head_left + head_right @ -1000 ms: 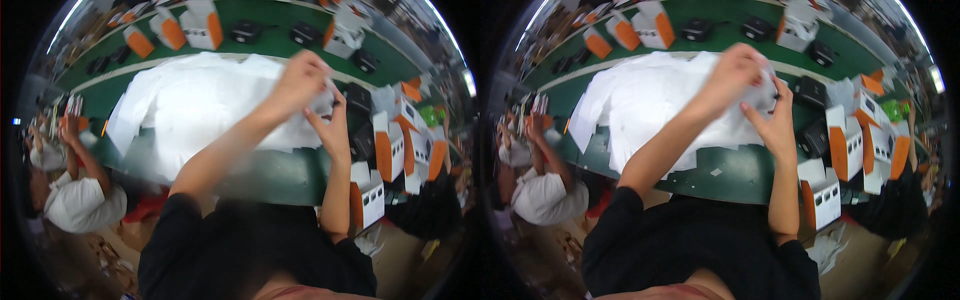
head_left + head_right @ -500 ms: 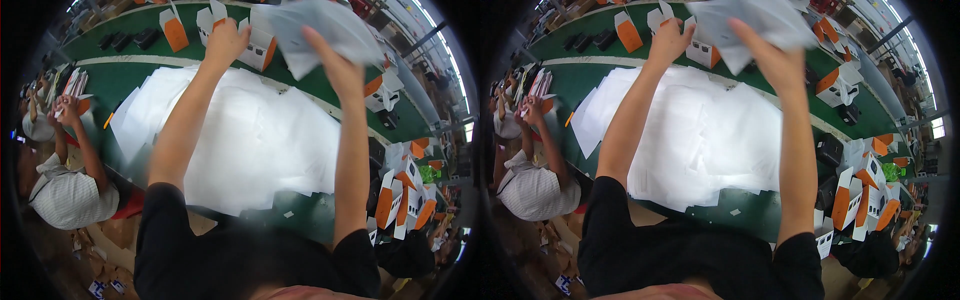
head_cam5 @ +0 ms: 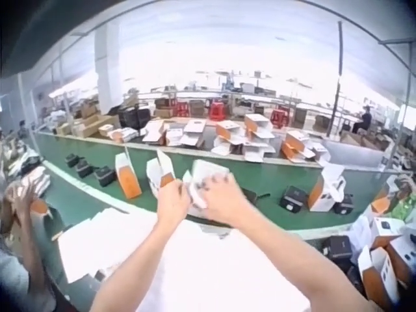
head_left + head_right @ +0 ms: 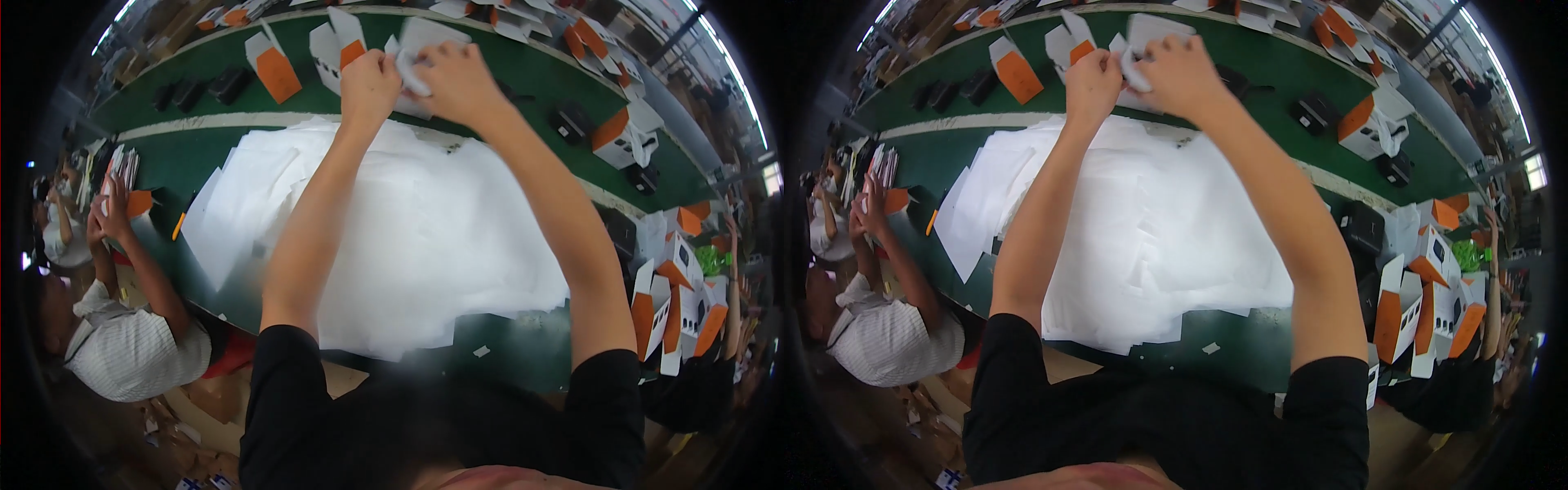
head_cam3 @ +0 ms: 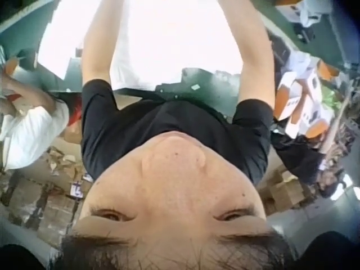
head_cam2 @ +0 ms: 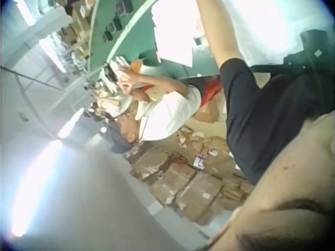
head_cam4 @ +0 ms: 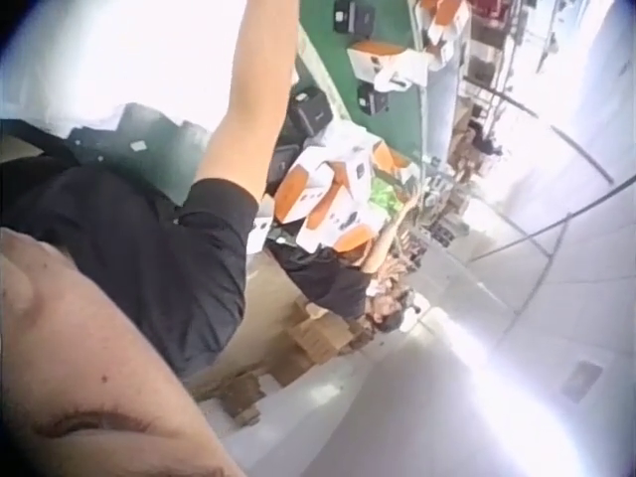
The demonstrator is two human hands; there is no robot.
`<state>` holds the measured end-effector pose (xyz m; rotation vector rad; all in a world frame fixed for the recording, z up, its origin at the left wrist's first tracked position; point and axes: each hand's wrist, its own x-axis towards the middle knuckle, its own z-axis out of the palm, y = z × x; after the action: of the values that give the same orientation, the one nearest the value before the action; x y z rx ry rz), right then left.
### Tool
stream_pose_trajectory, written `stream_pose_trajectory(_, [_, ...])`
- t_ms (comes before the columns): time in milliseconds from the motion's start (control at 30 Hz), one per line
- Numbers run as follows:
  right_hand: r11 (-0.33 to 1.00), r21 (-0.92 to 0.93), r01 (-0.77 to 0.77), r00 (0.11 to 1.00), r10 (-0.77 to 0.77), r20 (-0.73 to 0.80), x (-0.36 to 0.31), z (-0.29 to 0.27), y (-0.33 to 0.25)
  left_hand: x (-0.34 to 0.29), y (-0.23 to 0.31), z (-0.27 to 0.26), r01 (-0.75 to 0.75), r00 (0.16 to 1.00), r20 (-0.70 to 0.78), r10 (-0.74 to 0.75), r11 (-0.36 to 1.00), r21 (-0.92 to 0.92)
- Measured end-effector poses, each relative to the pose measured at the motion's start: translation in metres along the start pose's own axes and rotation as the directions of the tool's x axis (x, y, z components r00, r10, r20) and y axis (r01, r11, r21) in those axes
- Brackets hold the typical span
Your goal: The person packs handheld electronic devices into white cardboard boxes by hand, first placing each device into a plastic protective sleeve, then inserting the sleeved device into the box, and finally sealing the box with product labels.
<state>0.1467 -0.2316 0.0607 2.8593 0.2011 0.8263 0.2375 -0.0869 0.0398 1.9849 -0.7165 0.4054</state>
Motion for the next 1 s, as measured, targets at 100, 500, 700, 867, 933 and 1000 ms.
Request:
stream_pose_trajectory(100, [0.997, 0.046, 0.055, 0.997, -0.053, -0.06, -0.002, 0.002, -0.001, 0.003, -0.016, -0.008, 0.182, 0.983, -0.027, -0.183, 0.983, -0.028])
stream_pose_trajectory(500, [-0.008, -0.333, -0.943, -0.299, 0.459, 0.837, -0.115, -0.059, 0.243, -0.045, 0.066, -0.03, -0.011, 1.0, 0.02, 0.013, 0.997, -0.071])
stream_pose_trajectory(700, [0.715, -0.106, -0.691, 0.33, 0.442, 0.834, -0.095, -0.073, 0.201, -0.196, 0.154, 0.019, -0.26, 0.824, 0.526, 0.211, 0.965, 0.02])
stream_pose_trajectory(867, [0.745, 0.276, -0.608, 0.777, 0.486, 0.399, -0.15, -0.09, 0.198, -0.22, 0.146, 0.061, -0.321, 0.762, 0.58, 0.29, 0.946, -0.051])
stream_pose_trajectory(933, [0.569, 0.568, -0.594, 0.804, 0.452, 0.387, -0.126, -0.096, 0.125, -0.218, 0.118, 0.038, -0.241, 0.817, 0.545, 0.188, 0.97, 0.027])
stream_pose_trajectory(1000, [0.224, 0.801, -0.555, 0.716, 0.619, 0.323, -0.148, -0.145, 0.069, -0.211, 0.125, 0.031, -0.179, 0.834, 0.528, 0.161, 0.984, -0.017])
